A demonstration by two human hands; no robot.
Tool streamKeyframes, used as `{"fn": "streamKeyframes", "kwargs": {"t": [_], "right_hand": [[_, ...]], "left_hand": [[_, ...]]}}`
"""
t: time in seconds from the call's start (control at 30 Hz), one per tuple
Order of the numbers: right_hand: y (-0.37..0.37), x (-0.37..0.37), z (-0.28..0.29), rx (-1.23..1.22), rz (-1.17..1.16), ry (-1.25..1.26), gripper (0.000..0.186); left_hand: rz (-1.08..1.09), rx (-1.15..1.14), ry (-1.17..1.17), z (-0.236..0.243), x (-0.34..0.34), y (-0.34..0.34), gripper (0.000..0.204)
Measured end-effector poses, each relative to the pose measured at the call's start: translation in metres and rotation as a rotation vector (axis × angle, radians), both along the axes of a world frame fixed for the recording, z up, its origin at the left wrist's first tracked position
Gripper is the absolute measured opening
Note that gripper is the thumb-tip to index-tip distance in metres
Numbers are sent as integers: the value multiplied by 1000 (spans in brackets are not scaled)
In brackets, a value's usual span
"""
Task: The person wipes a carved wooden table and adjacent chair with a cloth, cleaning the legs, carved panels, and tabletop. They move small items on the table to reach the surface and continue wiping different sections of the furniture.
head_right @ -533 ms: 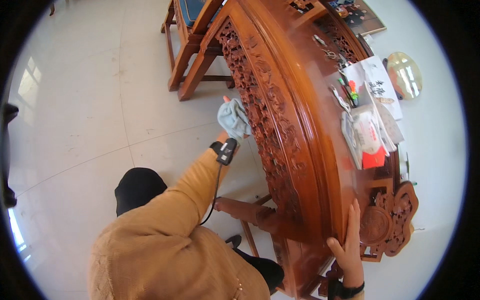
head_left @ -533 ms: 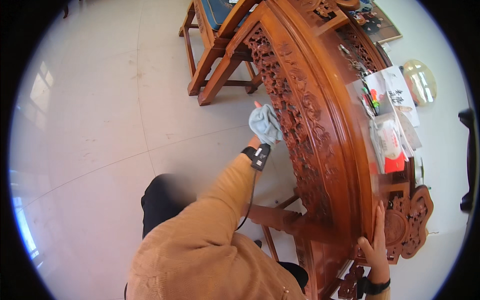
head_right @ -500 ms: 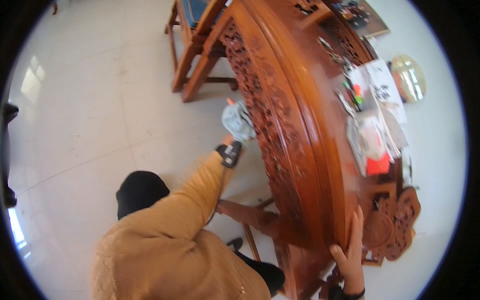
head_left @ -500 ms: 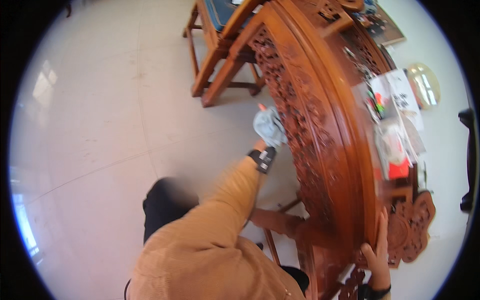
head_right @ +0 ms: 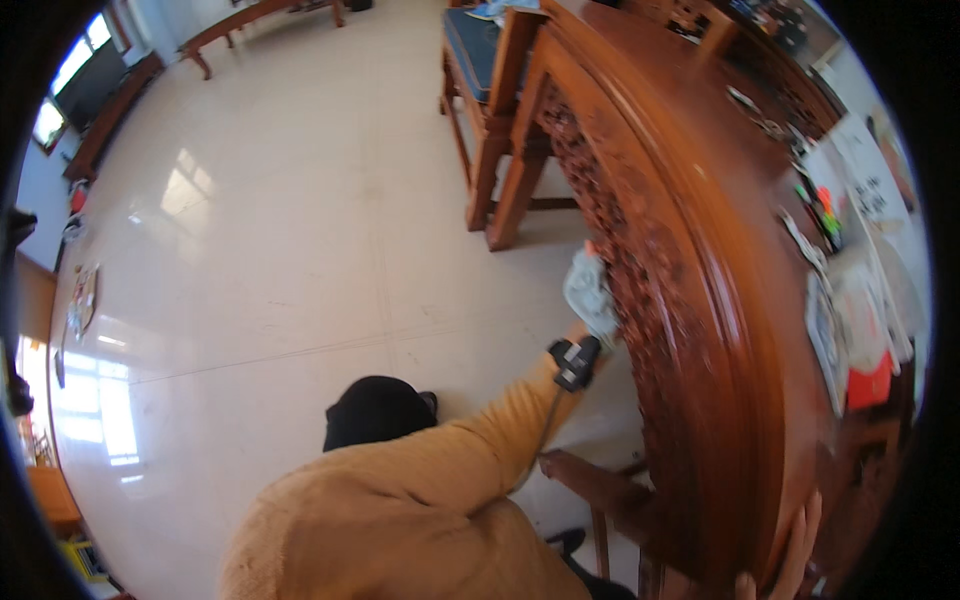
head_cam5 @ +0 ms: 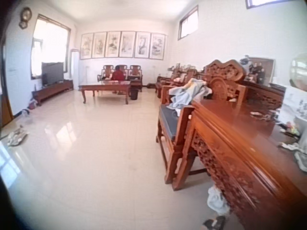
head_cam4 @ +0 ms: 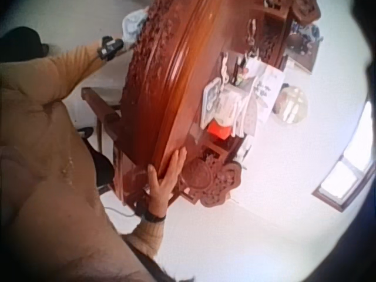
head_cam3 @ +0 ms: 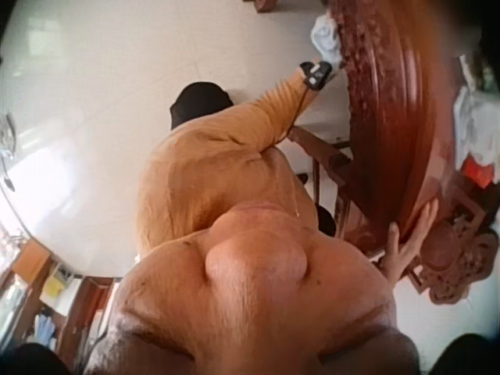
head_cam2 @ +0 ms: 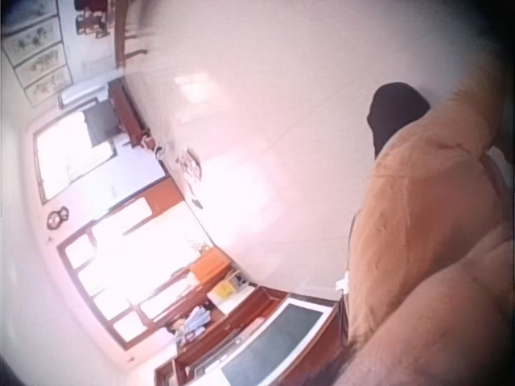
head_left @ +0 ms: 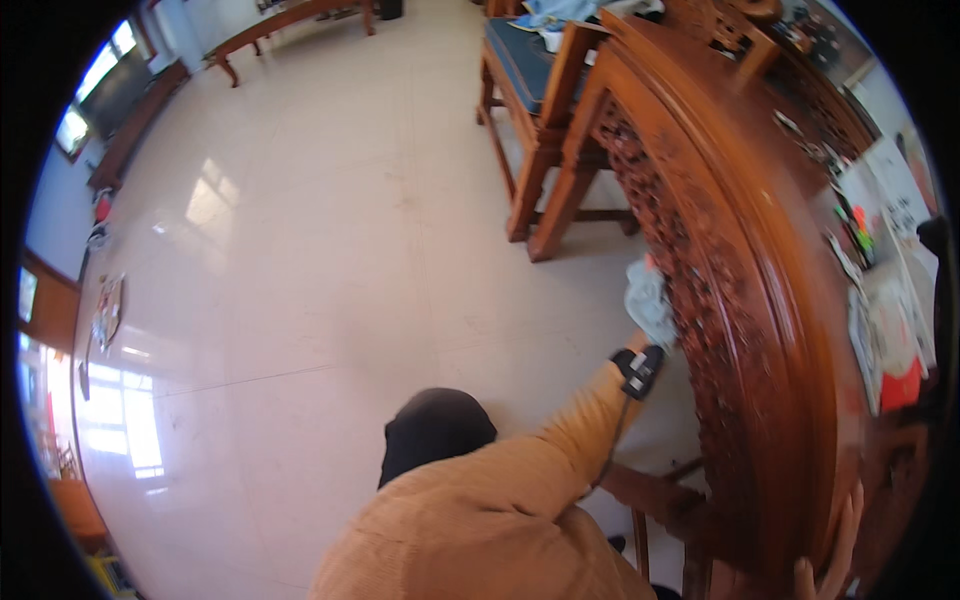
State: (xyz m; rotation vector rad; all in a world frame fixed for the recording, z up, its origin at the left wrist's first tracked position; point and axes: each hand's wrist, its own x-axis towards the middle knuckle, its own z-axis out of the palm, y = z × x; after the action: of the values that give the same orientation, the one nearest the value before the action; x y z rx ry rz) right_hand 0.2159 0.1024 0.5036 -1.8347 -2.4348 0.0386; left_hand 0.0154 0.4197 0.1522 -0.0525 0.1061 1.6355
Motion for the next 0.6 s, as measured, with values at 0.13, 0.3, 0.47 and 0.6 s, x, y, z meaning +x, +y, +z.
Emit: {"fn": "streamKeyframes", "kwargs": {"t": [0.13,0.3,0.47,0.6], "right_hand": [[-4,0,-5,-26,-168,83,82],[-5,-3,-8,21,-110,221,78],[-7,-5,-10,26,-106,285,77],[-5,-3,-11,25,-89,267,77]], "left_hand": [[12,15,21,-1,-19,-7,39],[-251,226,351,-5,-31,-18,49],[-332,118,379,-1,-27,-50,56],[-87,334,297,2,-18,-97,51]]}}
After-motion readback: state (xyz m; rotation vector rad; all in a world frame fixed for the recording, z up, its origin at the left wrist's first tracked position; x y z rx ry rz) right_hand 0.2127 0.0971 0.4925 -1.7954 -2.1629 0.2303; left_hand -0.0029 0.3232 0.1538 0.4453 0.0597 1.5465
